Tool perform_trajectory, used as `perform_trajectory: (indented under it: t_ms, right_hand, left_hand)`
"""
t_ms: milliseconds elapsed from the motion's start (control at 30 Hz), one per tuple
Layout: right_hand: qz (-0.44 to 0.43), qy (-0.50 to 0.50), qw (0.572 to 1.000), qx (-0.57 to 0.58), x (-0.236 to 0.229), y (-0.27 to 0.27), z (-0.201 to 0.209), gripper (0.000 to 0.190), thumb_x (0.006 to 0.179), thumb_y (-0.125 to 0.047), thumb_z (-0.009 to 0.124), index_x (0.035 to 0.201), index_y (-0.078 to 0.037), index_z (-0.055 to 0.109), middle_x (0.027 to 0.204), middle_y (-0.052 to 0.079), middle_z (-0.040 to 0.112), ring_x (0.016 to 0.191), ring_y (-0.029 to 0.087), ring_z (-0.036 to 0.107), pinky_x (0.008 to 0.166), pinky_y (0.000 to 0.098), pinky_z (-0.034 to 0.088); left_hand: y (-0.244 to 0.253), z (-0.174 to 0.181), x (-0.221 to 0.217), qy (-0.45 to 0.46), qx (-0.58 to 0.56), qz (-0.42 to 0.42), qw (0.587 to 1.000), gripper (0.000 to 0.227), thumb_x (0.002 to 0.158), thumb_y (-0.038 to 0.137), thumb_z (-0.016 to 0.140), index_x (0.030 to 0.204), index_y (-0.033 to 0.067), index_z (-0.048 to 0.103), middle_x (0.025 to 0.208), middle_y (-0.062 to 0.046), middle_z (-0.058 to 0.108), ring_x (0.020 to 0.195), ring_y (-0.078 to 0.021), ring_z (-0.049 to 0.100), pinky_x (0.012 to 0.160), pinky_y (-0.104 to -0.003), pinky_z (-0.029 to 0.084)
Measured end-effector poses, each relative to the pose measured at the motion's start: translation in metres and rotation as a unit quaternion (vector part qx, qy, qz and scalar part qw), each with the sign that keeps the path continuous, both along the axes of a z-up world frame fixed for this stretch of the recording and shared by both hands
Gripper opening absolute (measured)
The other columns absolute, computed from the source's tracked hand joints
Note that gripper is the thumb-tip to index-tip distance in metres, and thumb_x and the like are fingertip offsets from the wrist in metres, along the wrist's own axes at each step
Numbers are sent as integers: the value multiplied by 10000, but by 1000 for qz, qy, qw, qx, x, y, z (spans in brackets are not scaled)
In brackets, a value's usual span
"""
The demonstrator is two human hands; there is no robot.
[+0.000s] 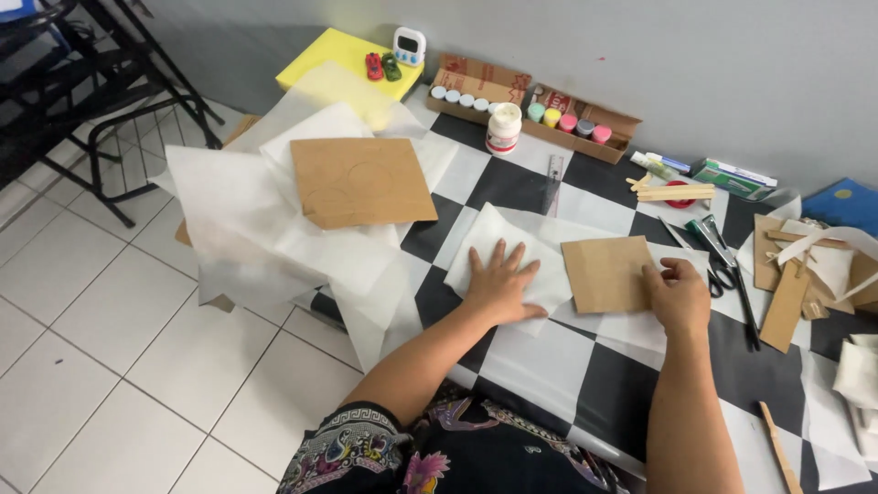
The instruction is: Applying glue to the edges of a cardboard piece using a small wooden stick as an applicator.
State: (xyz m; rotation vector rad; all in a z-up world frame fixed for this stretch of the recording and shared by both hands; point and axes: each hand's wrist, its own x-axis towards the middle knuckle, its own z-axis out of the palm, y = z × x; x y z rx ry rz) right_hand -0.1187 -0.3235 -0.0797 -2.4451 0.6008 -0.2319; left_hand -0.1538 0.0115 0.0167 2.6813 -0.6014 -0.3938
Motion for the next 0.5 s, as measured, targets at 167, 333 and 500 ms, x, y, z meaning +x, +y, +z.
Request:
perform_trajectory:
  t_ms: [167, 333, 500]
  right_hand:
    - [39, -14, 995, -91, -11, 16, 10, 560, 852, -336, 856, 1332, -96, 695, 1037, 150, 737, 1031, 352, 692, 812, 480, 581]
    - [-13, -59, 998, 25, -23, -16, -4, 533, 863, -108, 788, 1372, -70, 638, 921, 121, 721, 899, 302, 696, 727, 442, 579]
    - [-56, -149, 981, 107, -36, -24, -2, 353, 946, -106, 772, 1281, -34, 683, 1237, 220, 663, 1022, 378, 656, 786, 484, 564]
  left_hand:
    - [-8, -113, 44, -113, -77, 68, 988, 273, 934, 313, 640, 1190, 225, 679, 1359, -107, 614, 1406, -370, 454, 1090, -803, 205]
    - [45, -118, 113, -162, -284, 290, 900, 185, 964, 307, 621, 1051, 221, 760, 1056, -63, 764, 1100, -268, 706, 952, -504, 555]
    - [86, -7, 71, -316, -252, 387, 829, 752, 1013, 130, 650, 1595, 39, 183, 1649, -306, 71, 1522, -521, 21, 1173, -719, -27]
